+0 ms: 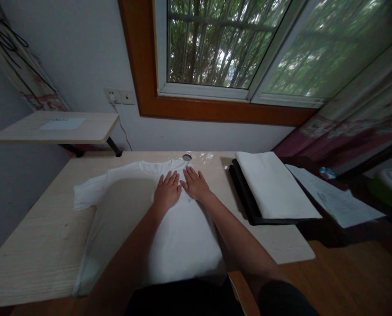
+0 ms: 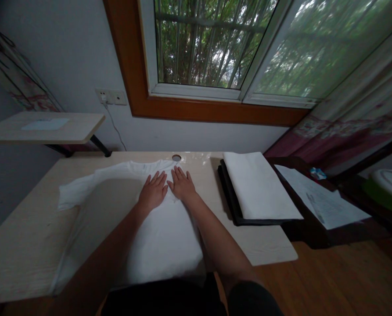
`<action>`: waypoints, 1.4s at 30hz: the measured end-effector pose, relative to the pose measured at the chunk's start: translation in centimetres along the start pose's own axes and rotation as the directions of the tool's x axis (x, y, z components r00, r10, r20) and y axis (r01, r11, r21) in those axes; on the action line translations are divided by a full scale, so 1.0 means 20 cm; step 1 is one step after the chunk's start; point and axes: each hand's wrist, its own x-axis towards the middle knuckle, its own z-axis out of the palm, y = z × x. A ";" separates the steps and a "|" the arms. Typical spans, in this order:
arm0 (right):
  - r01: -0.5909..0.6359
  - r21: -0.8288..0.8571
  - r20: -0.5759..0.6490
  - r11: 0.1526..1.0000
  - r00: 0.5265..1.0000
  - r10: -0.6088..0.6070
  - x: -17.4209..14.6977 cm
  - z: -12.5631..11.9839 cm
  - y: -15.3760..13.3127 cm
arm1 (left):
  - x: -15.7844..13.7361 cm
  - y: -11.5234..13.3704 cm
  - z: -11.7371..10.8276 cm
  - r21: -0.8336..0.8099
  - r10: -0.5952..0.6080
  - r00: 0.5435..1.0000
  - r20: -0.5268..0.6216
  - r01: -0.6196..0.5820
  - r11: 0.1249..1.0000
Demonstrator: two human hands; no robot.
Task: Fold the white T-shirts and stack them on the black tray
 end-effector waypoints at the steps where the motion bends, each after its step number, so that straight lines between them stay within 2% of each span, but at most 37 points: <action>1: 0.001 -0.004 0.010 1.000 1.000 -0.001 0.01 -0.01 0.02 | 0.00 0.00 0.00 -0.003 0.000 1.000 -0.001 -0.001 1.000; 8: -0.054 -0.038 0.112 0.998 0.992 0.058 0.06 -0.05 0.10 | 0.00 0.00 0.00 0.003 -0.002 1.000 0.009 0.002 1.000; 14: -0.047 -0.099 0.131 0.994 0.990 0.060 0.07 -0.06 0.10 | -0.04 -0.01 -0.05 0.209 0.024 0.995 0.098 -0.044 0.977; 17: -0.057 -0.100 0.156 0.993 0.985 0.073 0.07 -0.08 0.10 | -0.09 -0.05 -0.11 0.263 0.026 0.989 0.144 -0.064 0.963; 22: -0.095 -0.097 0.158 0.991 0.981 0.109 0.07 -0.11 0.07 | -0.19 -0.21 -0.24 0.317 -0.056 0.982 0.180 -0.004 0.948; 26: -0.114 -0.075 0.030 0.991 0.993 0.117 0.06 -0.12 -0.06 | -0.24 -0.42 -0.34 0.381 -0.221 0.960 0.171 0.142 0.913; 30: -0.100 -0.013 0.013 0.995 0.995 0.100 0.02 -0.06 -0.19 | -0.28 -0.58 -0.38 0.426 -0.305 0.946 0.112 0.231 0.875; 35: -0.106 0.011 0.017 0.994 0.994 0.106 -0.03 0.00 -0.23 | -0.29 -0.64 -0.37 0.416 -0.297 0.953 0.063 0.246 0.876; 42: -0.116 0.021 -0.004 0.993 0.993 0.116 -0.05 -0.01 -0.19 | -0.30 -0.70 -0.39 0.331 -0.255 0.966 -0.029 0.250 0.910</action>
